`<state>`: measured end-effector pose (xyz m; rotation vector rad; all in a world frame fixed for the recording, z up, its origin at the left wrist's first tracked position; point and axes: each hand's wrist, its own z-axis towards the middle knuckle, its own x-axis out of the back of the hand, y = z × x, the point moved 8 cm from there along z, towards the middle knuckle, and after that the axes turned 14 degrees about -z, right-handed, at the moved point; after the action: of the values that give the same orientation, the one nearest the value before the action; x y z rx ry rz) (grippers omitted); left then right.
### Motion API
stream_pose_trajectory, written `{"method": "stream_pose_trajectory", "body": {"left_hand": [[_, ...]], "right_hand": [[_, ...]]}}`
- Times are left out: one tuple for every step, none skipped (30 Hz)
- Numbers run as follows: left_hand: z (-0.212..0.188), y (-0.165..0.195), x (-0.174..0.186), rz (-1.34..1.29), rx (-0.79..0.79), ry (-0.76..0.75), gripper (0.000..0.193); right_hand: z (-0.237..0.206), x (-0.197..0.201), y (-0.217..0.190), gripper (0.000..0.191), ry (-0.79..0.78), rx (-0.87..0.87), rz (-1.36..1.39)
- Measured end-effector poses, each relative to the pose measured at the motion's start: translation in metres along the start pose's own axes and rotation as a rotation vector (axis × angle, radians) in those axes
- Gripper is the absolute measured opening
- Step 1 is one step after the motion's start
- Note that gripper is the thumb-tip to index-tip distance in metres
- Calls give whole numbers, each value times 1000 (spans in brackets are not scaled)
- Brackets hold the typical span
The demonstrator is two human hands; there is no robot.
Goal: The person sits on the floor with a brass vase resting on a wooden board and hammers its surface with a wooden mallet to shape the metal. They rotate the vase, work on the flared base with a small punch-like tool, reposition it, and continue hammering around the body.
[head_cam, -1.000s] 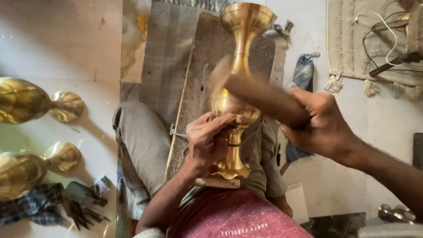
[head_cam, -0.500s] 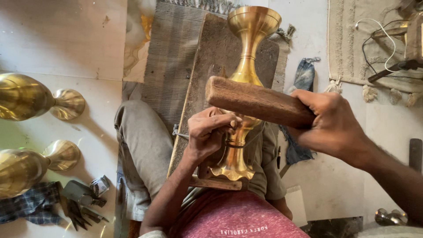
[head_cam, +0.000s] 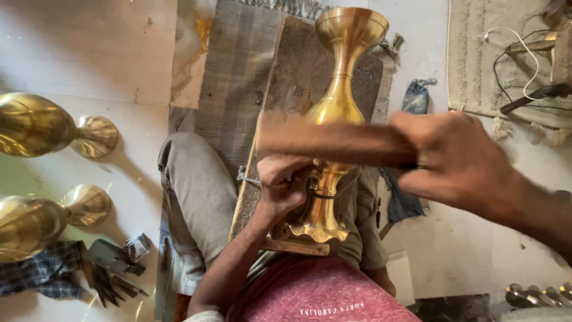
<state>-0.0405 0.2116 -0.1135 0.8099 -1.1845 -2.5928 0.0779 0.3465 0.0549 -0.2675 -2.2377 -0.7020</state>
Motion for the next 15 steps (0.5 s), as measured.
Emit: {"method": "stream_pose_trajectory", "body": {"left_hand": [[1, -1, 0, -46, 45, 23, 30], [1, 4, 0, 11, 13, 16, 31], [1, 9, -2, 68, -21, 7, 32], [1, 13, -4, 126, -57, 2, 34], [2, 15, -2, 88, -71, 53, 31], [2, 15, 1, 51, -81, 110, 28], [2, 15, 4, 15, -99, 163, 26], [2, 14, 7, -21, -120, 212, 24], [1, 14, 10, -62, -135, 257, 22], [-2, 13, 14, -104, -148, 302, 20], [-5, 6, 16, -145, -48, 314, 21], [-11, 1, 20, -184, 45, 329, 26], [-18, -2, 22, -222, 132, 347, 32], [-25, 1, 26, -345, 93, 409, 36], [-32, 5, 28, -468, 50, 468, 40]], "right_hand": [[2, -4, -1, 21, -82, -6, -93], [3, 5, -2, 22, 0, -12, 80], [4, 13, -2, 23, 86, -20, 253], [3, 22, 0, 25, 174, -24, 423], [4, 18, -2, 24, 119, -14, 343], [3, 13, -3, 24, 59, -1, 262], [3, 7, -3, 24, 7, 9, 179], [2, 2, -2, 20, 3, -26, 158], [-1, -6, -3, 17, -6, -65, 139], [-7, -16, -4, 14, -19, -106, 118], [-14, -12, -19, 26, 140, 28, 413], [-24, -7, -30, 39, 310, 164, 706], [-30, -16, -45, 47, 319, 223, 726], [-41, -26, -60, 56, 326, 279, 746], [-55, -33, -74, 49, 429, 259, 697]]}}
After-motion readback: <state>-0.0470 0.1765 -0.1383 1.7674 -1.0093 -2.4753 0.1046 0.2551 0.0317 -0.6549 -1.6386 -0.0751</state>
